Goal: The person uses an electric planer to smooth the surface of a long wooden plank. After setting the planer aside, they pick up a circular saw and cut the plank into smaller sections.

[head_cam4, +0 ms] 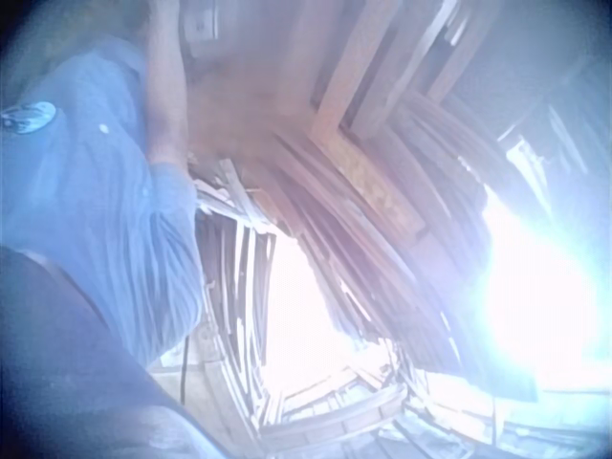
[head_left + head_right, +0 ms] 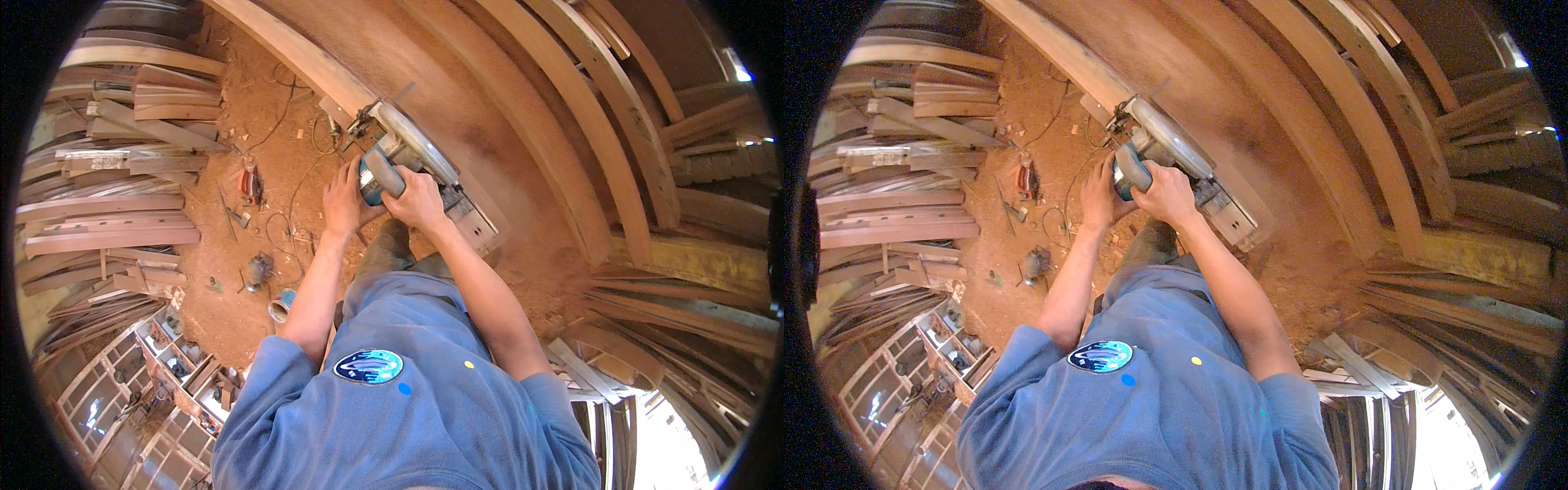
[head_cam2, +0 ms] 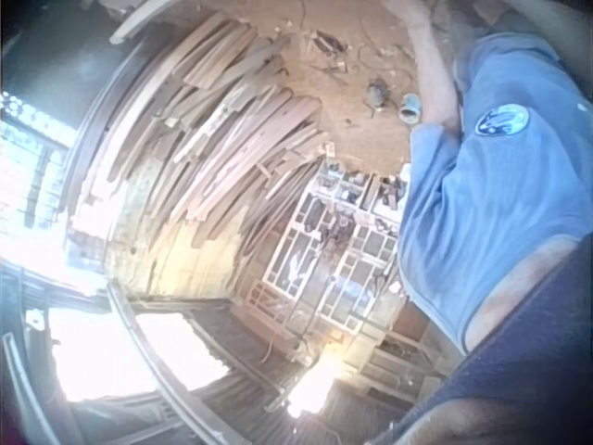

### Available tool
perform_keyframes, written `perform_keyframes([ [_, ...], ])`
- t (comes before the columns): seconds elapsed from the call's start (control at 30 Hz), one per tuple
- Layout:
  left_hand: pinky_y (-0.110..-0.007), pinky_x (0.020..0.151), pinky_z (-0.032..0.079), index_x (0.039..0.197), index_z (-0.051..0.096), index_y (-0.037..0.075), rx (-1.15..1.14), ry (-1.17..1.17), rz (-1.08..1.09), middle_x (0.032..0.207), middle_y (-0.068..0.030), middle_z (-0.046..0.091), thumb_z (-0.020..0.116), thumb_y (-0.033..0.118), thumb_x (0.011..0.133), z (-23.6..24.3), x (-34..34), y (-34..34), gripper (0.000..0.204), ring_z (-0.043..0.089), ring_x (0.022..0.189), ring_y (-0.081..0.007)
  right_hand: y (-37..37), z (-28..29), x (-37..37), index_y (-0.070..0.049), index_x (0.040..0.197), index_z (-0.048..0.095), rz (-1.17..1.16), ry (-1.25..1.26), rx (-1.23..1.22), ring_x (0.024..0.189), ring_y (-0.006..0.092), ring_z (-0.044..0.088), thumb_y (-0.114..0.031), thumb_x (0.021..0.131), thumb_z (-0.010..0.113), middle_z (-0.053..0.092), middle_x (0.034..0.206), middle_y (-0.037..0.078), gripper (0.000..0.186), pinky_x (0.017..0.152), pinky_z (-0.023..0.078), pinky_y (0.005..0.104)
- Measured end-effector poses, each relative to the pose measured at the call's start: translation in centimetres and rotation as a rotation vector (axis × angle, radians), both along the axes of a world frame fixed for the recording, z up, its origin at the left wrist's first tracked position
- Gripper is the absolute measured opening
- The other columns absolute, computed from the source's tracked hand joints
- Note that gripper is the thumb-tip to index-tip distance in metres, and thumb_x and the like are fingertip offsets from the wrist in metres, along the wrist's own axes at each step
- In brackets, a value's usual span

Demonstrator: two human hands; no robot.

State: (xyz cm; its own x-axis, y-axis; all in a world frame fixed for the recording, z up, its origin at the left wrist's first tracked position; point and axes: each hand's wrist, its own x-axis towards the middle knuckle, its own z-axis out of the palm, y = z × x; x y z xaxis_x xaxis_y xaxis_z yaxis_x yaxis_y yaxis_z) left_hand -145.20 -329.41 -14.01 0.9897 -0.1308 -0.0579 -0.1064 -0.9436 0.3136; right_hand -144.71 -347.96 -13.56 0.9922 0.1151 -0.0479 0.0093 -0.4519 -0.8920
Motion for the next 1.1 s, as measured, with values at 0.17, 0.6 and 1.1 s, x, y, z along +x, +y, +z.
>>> perform_keyframes([
  [0.17,-0.051,0.098,0.048,0.150,0.044,0.011,0.010,-0.004,-0.008,0.138,-0.0143,0.059,0.094,0.045,0.055,0.2,1.4,1.0,0.113,0.059,0.125,-0.0356,1.0,0.4,1.4,-0.006,0.108,0.071,-0.001,0.008,0.011,0.087,0.0429,0.070,-0.026,0.076,0.076,0.072,0.088,0.023,0.039,0.078,0.057,0.0512],
  [0.6,-0.050,0.099,0.048,0.151,0.044,0.013,0.020,-0.022,-0.026,0.137,-0.0135,0.060,0.094,0.046,0.055,0.6,4.3,3.1,0.113,0.060,0.123,-0.0355,3.1,0.4,4.7,-0.006,0.109,0.072,0.011,0.032,0.025,0.088,0.0435,0.070,-0.027,0.075,0.076,0.072,0.088,0.024,0.040,0.079,0.057,0.0514],
  [1.1,-0.050,0.101,0.046,0.151,0.044,0.009,0.002,-0.012,-0.026,0.138,-0.0146,0.059,0.094,0.050,0.057,0.1,7.5,6.3,0.114,0.058,0.126,-0.0354,5.6,1.0,7.9,-0.008,0.102,0.072,0.024,0.072,0.042,0.084,0.0431,0.070,-0.027,0.078,0.073,0.072,0.084,0.023,0.031,0.076,0.056,0.0518],
])
